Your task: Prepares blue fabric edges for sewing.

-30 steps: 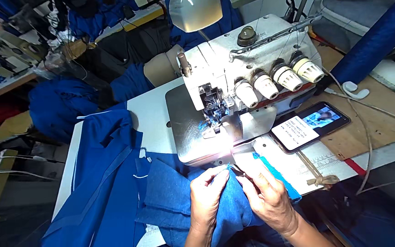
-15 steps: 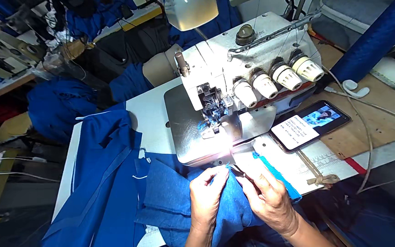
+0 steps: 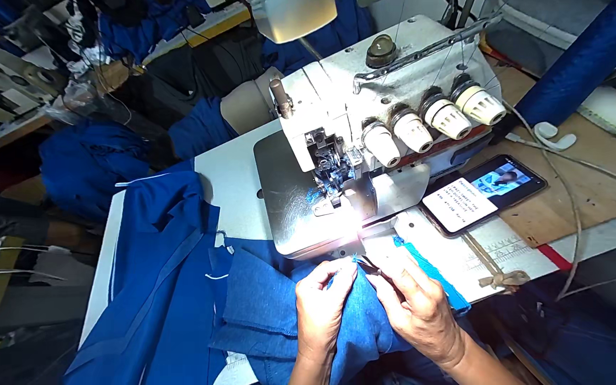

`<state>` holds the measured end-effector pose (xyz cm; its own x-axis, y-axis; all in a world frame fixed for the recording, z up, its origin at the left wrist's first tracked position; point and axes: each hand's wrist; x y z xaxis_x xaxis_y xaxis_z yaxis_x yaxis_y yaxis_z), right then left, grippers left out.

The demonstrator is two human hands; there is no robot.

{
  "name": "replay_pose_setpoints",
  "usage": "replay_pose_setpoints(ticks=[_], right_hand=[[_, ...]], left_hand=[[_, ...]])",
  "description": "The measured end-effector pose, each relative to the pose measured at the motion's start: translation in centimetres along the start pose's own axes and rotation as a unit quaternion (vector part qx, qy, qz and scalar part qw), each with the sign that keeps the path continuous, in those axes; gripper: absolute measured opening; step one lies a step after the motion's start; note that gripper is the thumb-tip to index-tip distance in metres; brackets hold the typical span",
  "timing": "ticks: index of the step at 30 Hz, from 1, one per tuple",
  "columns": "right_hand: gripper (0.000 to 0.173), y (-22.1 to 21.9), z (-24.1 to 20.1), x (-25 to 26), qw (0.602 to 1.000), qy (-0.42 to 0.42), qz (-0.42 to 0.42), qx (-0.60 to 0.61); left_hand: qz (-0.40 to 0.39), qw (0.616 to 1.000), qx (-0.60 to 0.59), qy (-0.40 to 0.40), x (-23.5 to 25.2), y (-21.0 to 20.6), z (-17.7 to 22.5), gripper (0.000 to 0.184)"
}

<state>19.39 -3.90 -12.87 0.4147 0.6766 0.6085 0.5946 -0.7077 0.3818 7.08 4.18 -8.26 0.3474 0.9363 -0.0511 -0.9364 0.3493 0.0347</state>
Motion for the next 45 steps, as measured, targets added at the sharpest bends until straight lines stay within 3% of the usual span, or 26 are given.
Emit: replay_pose_setpoints(ticks=[5, 9, 16, 45], right_hand=[[0.025, 0.02, -0.04, -0.01, 1.000, -0.003, -0.005, 0.006], [0.024, 0.03, 0.07, -0.04, 1.000, 0.006, -0.010, -0.003], [0.026, 0.34, 0.22, 0.42, 0.996, -0.040, 0.037, 0.073], [0.026, 0.30, -0.02, 0.03, 1.000, -0.020, 0.002, 0.023]], left_hand=[[-0.026, 1.000, -0.005, -0.012, 0.00, 0.02, -0.38, 0.008], [-0.034, 0.998, -0.043, 0.036, 0.00, -0.20, -0.16, 0.011], [-0.017, 0.998, -0.042, 0.054, 0.15, -0.25, -0.17, 0.011], [-0.008, 0.994, -0.092, 0.052, 0.22, 0.02, -0.89, 0.010]])
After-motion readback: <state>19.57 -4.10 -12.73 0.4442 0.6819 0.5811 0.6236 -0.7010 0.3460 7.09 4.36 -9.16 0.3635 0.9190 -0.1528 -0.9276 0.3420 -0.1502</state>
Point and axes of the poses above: each hand's wrist, its own x-axis towards the middle knuckle, its own y-axis out of the back of the hand, z = x × y, and after that the axes turned 2 degrees about x, right-handed
